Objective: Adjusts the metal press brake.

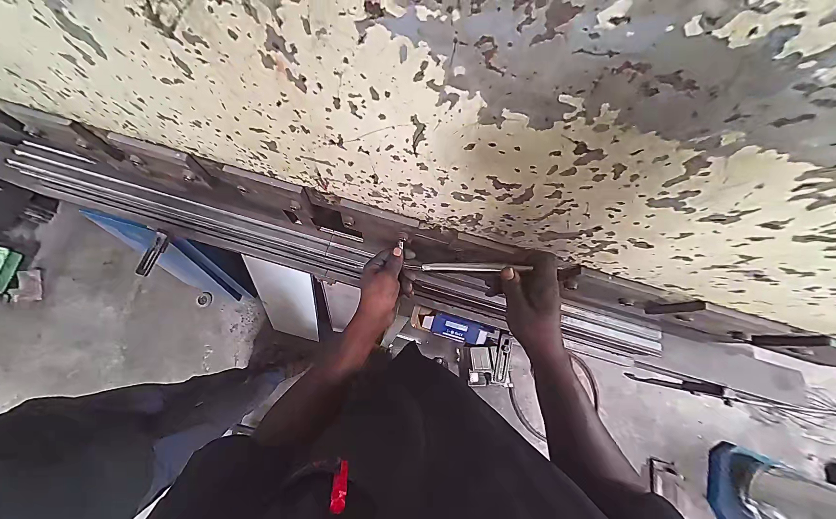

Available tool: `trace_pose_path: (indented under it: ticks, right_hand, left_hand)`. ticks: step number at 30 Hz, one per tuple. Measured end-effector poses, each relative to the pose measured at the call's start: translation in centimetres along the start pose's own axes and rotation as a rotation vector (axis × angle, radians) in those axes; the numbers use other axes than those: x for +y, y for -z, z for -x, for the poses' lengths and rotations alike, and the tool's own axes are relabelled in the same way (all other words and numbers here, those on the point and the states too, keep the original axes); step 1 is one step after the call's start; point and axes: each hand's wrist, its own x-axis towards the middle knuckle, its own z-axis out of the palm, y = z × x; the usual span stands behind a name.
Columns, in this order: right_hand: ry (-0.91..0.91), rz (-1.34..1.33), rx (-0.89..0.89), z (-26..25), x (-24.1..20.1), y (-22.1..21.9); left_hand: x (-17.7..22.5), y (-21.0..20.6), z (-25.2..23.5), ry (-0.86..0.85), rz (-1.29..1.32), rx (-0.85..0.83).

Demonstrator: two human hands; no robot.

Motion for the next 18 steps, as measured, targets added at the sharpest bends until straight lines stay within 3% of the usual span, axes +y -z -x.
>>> trace_pose_path:
  ticks: [5,8,11,13,15,18]
  right_hand:
    - [-0.084,-0.048,0.021,1.0,2.1,0.0]
    - [-0.016,0.003,0.011,0.7,1.3,0.1]
    - [0.216,0.333,-0.022,-2.2,-2.9,-0.7]
    - [0.341,0.475,-0.154,-4.8,-7.4,-2.1]
    - [0.409,0.516,-0.293,-6.7,-10.6,-3.8]
    - [0.442,0.504,-0.332,-7.8,-11.1,-4.0]
  left_hand:
    - [-0.5,-0.2,-1.2,-0.067,-0.117,0.040]
    - [-0.2,-0.2,-1.0,-0.053,-0.115,0.043]
    - [1.1,-0.5,-0.7,0.098,0.046,0.024]
    - [1.8,-0.6,-0.9,0.196,0.171,-0.012]
    - [2.1,-0.3,-1.6,0.294,0.317,-0.045]
    - [2.4,-0.1,-2.2,0.372,0.410,-0.058]
